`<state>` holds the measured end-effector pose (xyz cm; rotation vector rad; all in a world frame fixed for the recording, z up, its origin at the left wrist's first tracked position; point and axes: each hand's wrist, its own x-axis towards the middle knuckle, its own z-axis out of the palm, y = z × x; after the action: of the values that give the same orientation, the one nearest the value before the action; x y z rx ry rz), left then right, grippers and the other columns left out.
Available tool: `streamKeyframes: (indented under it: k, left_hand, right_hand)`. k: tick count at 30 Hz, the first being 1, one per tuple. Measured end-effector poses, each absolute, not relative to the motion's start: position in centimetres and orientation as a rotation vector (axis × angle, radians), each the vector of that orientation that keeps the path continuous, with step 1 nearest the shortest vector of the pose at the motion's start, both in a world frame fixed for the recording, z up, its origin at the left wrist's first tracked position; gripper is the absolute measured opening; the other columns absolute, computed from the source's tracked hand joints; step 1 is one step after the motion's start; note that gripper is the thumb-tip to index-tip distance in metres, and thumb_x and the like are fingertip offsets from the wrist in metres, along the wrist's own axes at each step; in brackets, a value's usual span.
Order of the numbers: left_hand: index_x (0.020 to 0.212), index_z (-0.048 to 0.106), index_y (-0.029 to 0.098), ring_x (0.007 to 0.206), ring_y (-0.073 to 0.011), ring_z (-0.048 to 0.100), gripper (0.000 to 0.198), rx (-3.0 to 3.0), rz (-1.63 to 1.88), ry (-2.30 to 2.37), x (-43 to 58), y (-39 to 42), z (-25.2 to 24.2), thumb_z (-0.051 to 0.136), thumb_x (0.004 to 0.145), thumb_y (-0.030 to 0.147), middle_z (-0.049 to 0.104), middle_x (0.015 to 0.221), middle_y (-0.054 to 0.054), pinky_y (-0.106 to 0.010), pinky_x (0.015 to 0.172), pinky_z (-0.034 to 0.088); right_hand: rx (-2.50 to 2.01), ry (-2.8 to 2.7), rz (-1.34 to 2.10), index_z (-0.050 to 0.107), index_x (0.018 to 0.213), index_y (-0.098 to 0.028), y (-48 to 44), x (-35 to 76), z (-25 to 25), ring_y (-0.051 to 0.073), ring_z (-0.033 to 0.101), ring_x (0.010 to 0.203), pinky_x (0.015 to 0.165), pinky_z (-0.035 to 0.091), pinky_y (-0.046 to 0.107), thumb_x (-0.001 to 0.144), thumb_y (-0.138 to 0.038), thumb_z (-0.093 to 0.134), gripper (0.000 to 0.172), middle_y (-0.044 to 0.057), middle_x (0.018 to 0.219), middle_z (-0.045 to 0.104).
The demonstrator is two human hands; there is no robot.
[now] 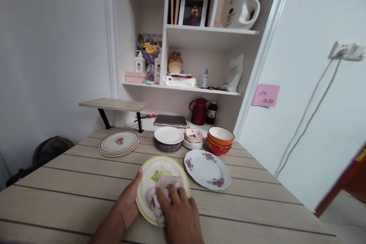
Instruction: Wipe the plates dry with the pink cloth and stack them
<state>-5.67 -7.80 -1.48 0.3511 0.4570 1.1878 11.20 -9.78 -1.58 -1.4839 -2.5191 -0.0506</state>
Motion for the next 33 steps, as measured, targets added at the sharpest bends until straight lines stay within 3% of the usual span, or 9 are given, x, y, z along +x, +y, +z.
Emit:
streamKeyframes:
  k: [8,16,19,22,26,29,33]
  left_hand:
    - [0.146,0.035,0.012,0.118,-0.0286,0.060,0.060,0.324,1.446,0.554,-6.8,-7.4,-1.3,0.052,0.092,0.033,0.061,0.129,-0.019,-0.046,0.105,0.041]
    - [0.147,0.033,0.010,0.122,-0.0295,0.056,0.062,0.287,1.406,0.490,-6.6,-7.3,-1.4,0.047,0.094,0.038,0.059,0.131,-0.021,-0.046,0.108,0.037]
    - [0.144,0.039,0.010,0.120,-0.0305,0.057,0.063,0.286,1.404,0.475,-6.6,-7.5,-1.2,0.041,0.094,0.048,0.060,0.130,-0.020,-0.047,0.107,0.038]
    - [0.141,0.044,0.013,0.117,-0.0304,0.060,0.065,0.309,1.346,0.493,-6.7,-7.6,-1.4,0.043,0.091,0.054,0.063,0.127,-0.019,-0.045,0.105,0.041]
    - [0.143,0.042,0.021,0.120,-0.0271,0.058,0.063,0.333,1.359,0.550,-6.6,-7.3,-1.7,0.045,0.090,0.055,0.063,0.128,-0.014,-0.044,0.106,0.039]
    - [0.146,0.036,0.022,0.124,-0.0255,0.055,0.061,0.347,1.402,0.500,-6.5,-7.0,-1.5,0.038,0.093,0.052,0.061,0.132,-0.013,-0.044,0.109,0.035]
    - [0.149,0.030,0.018,0.127,-0.0273,0.052,0.065,0.321,1.375,0.380,-6.5,-6.9,-1.5,0.034,0.093,0.052,0.058,0.134,-0.015,-0.045,0.111,0.032]
  right_hand:
    - [-1.420,-2.601,0.066,0.036,0.141,-0.048,-3.9,7.8,2.2,0.033,0.039,0.131,0.093,0.041,0.054,0.086,-0.019,0.046,0.063,0.001,0.151,0.039]
    - [-1.393,-2.560,-0.214,0.060,0.128,-0.021,-5.0,11.1,0.1,0.033,0.044,0.129,0.107,0.031,0.051,0.092,-0.021,0.043,0.040,0.012,0.138,0.055]
    - [-1.254,-2.591,-0.154,0.054,0.135,-0.023,-7.4,11.1,-1.4,0.032,0.040,0.135,0.110,0.031,0.049,0.093,-0.023,0.044,0.043,0.008,0.145,0.049]
    - [-1.036,-2.693,0.109,0.037,0.146,-0.029,-7.7,9.7,-0.8,0.029,0.028,0.143,0.114,0.028,0.047,0.094,-0.024,0.041,0.053,0.002,0.154,0.035]
    - [-0.993,-2.694,0.414,0.027,0.150,-0.028,-4.6,6.4,1.9,0.030,0.013,0.147,0.116,0.022,0.052,0.097,-0.035,0.032,0.053,0.003,0.159,0.023]
    - [-1.122,-2.616,0.365,0.028,0.149,-0.031,-1.8,4.6,3.1,0.030,0.010,0.147,0.115,0.020,0.053,0.098,-0.036,0.032,0.052,0.003,0.160,0.021]
    - [-1.347,-2.553,0.168,0.032,0.148,-0.029,-0.6,5.8,2.1,0.030,0.017,0.146,0.114,0.024,0.052,0.094,-0.019,0.034,0.056,0.004,0.158,0.027]
